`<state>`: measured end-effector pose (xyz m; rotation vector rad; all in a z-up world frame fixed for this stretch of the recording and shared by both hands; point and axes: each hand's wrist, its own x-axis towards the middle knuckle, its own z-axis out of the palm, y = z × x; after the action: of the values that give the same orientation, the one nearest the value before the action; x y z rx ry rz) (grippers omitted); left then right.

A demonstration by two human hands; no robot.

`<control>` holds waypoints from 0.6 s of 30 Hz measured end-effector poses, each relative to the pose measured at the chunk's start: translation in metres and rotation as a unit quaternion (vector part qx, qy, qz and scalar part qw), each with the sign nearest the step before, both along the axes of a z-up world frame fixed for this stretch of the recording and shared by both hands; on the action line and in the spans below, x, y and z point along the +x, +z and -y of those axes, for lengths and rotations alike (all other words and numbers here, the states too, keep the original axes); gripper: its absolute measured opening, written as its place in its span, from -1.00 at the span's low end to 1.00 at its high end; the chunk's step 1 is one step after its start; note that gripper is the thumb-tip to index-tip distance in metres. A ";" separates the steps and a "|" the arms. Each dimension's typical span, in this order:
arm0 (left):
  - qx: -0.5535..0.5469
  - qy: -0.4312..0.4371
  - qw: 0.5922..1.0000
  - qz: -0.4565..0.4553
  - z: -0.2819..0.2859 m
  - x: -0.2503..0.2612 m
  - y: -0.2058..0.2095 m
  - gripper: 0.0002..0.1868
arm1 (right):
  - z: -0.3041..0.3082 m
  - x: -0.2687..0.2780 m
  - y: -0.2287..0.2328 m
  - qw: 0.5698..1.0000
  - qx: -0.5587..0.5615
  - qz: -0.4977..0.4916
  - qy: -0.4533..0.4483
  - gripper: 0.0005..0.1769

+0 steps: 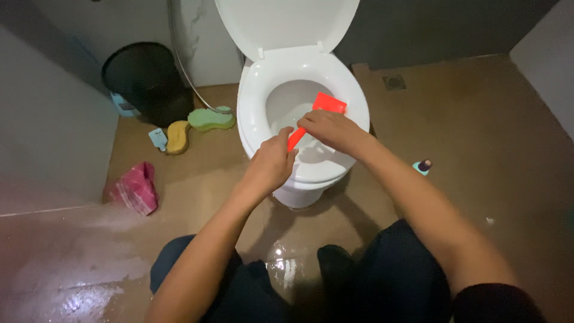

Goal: The person cleans the inner rim and bowl of a toilet using a red scraper tool.

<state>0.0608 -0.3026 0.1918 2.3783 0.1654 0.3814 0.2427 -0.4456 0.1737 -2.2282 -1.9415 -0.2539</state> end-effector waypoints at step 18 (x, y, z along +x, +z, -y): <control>0.054 -0.009 0.998 -0.004 0.007 0.001 0.006 -0.48 | 0.004 0.009 0.002 0.996 0.086 0.007 -0.002 -0.71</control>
<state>0.0622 -0.3098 0.1974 2.4869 0.1312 0.3808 0.2522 -0.4493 0.1754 -2.1258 -1.8463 -0.4205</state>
